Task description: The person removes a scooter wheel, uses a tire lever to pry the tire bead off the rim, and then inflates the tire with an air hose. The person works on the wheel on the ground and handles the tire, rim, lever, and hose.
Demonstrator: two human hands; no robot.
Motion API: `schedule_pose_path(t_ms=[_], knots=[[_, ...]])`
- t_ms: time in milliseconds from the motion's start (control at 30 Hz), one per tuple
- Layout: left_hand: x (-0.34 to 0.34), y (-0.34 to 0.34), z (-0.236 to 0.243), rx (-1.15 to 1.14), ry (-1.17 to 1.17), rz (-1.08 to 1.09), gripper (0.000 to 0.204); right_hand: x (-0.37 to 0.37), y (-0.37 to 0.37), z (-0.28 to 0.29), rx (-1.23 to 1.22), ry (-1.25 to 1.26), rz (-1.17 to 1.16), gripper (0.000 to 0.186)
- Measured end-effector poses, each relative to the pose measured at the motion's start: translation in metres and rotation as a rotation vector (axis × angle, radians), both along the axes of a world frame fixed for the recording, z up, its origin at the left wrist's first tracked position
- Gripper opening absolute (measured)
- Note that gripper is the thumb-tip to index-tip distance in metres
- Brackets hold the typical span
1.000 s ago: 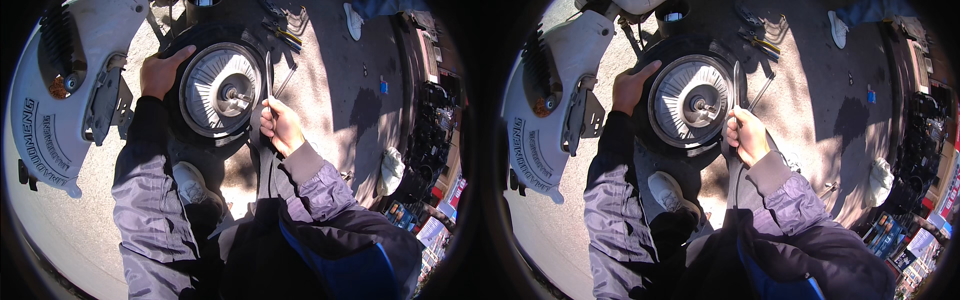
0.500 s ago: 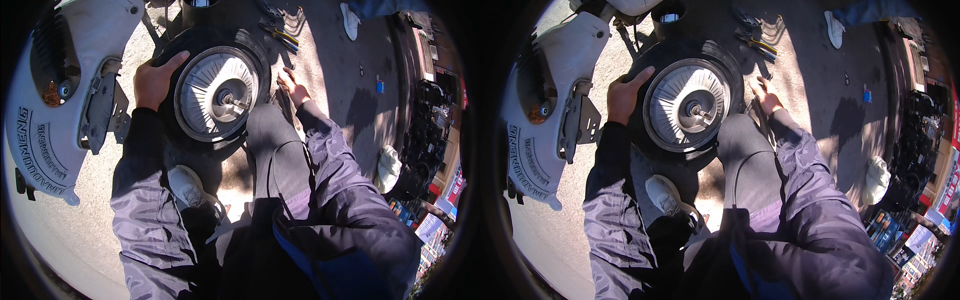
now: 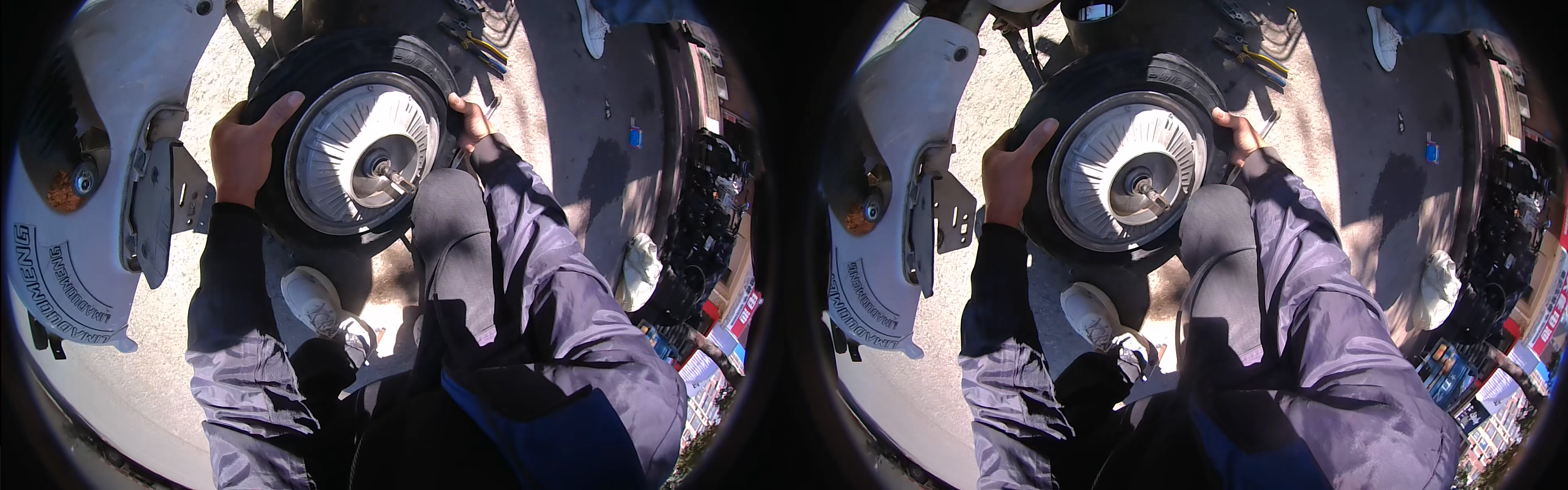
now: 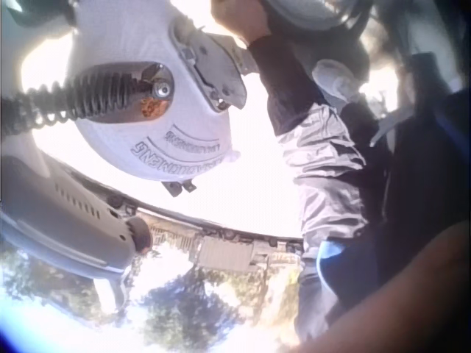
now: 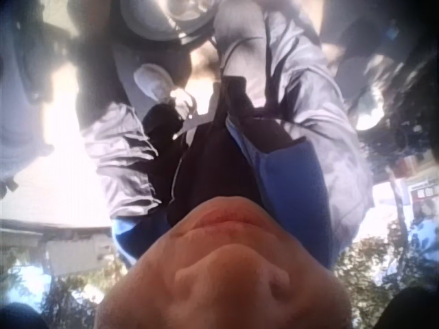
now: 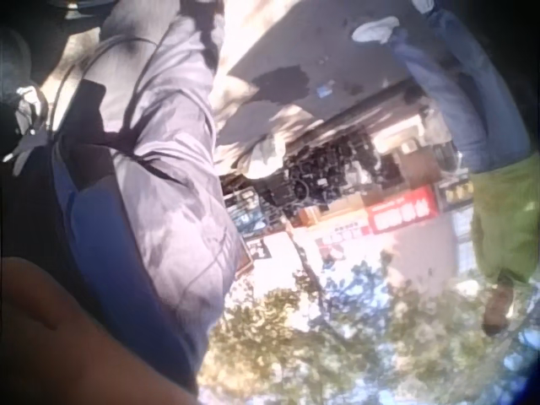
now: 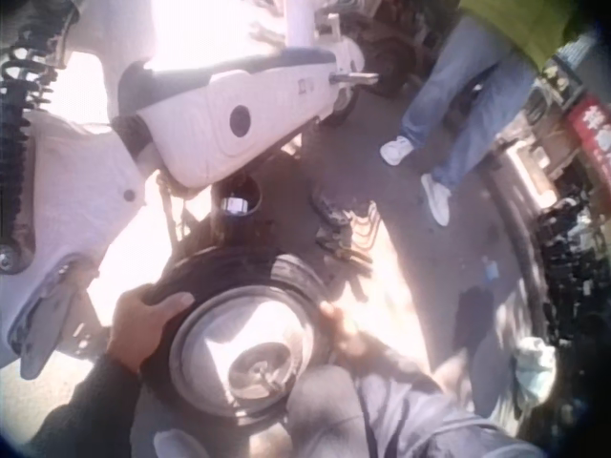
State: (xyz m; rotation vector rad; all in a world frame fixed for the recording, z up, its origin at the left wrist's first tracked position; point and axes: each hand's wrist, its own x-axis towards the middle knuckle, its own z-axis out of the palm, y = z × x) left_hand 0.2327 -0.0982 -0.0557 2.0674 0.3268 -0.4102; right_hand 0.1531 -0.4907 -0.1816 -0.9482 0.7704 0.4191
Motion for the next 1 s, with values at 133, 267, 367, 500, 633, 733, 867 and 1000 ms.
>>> schedule_pose_path(t_ms=[133,267,367,500,633,733,867,1000], knots=[[-0.005,0.002,0.002,-0.089,-0.005,0.031,0.085,0.000,-0.002,0.001,-0.017,-0.020,0.030,0.074],[-0.007,0.002,0.006,-0.079,0.000,0.036,0.082,-0.001,-0.005,0.001,-0.025,-0.039,0.051,0.076],[-0.007,0.003,0.004,-0.094,0.006,0.041,0.083,0.000,-0.010,-0.002,0.017,-0.045,0.049,0.074],[-0.006,0.007,-0.004,-0.092,-0.008,0.031,0.083,0.003,-0.014,-0.006,0.024,-0.022,0.056,0.069],[-0.011,0.012,-0.011,-0.153,-0.020,0.047,0.081,0.006,-0.013,-0.009,0.105,-0.046,0.061,0.068],[-0.012,0.014,-0.016,-0.172,-0.026,0.057,0.080,0.007,-0.012,-0.009,0.143,-0.083,0.067,0.067],[-0.011,0.016,-0.022,-0.208,-0.007,0.048,0.084,0.002,-0.007,-0.010,0.120,-0.114,0.027,0.069],[-0.007,0.014,-0.020,-0.087,-0.023,0.039,0.090,-0.011,0.008,-0.001,-0.204,-0.116,-0.043,0.084]])
